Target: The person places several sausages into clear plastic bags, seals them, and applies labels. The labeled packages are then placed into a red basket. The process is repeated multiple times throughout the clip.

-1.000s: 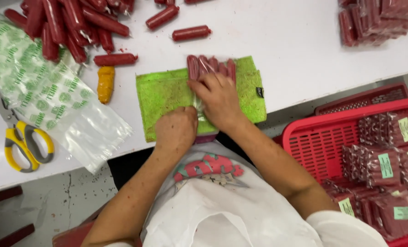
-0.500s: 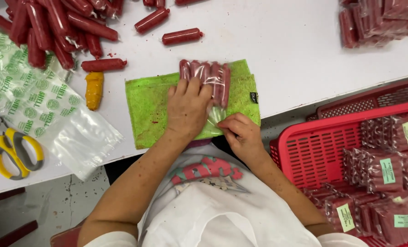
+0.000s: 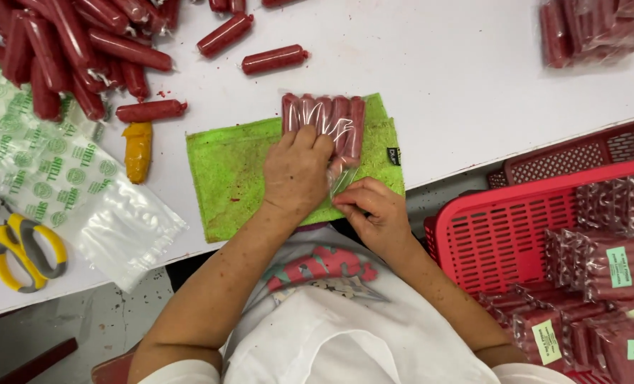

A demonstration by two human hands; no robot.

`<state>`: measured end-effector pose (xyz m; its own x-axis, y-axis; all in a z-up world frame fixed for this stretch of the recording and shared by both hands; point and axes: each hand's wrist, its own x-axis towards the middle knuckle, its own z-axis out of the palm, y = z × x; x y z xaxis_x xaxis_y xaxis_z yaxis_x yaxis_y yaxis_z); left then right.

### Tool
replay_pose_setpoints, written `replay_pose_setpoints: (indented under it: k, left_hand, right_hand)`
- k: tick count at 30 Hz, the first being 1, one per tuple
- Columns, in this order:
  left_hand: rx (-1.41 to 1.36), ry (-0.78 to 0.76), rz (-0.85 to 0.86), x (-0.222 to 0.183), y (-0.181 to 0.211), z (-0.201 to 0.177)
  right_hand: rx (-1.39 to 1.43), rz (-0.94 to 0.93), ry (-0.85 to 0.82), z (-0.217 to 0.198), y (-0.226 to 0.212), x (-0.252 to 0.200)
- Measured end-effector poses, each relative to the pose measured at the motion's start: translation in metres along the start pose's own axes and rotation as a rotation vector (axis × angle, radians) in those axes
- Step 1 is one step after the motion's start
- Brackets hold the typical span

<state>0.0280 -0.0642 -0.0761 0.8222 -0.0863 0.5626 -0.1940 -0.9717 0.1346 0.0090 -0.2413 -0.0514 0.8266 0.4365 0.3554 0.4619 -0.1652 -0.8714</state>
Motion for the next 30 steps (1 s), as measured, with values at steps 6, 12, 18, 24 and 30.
replay_pose_setpoints:
  k: [6, 12, 18, 24, 30]
  left_hand:
    - [-0.25, -0.449, 0.108, 0.016, -0.039, -0.063]
    - [-0.245, 0.014, 0.227, -0.009, -0.058, -0.027]
    - [-0.426, 0.152, -0.33, -0.068, -0.071, -0.08]
    - [-1.104, -0.107, -0.707, -0.041, -0.009, -0.112]
    - [-1.306, -0.185, -1.0, -0.045, -0.025, -0.101]
  right_hand:
    - [0.077, 0.028, -0.068, 0.004, -0.02, 0.003]
    - [0.068, -0.124, -0.455, 0.018, -0.041, 0.044]
    - [-0.263, -0.486, -0.535, -0.013, 0.024, 0.129]
    - [-0.544, -0.186, -0.461, -0.005, 0.027, 0.084]
    - [-0.766, -0.21, -0.538, -0.013, 0.004, 0.074]
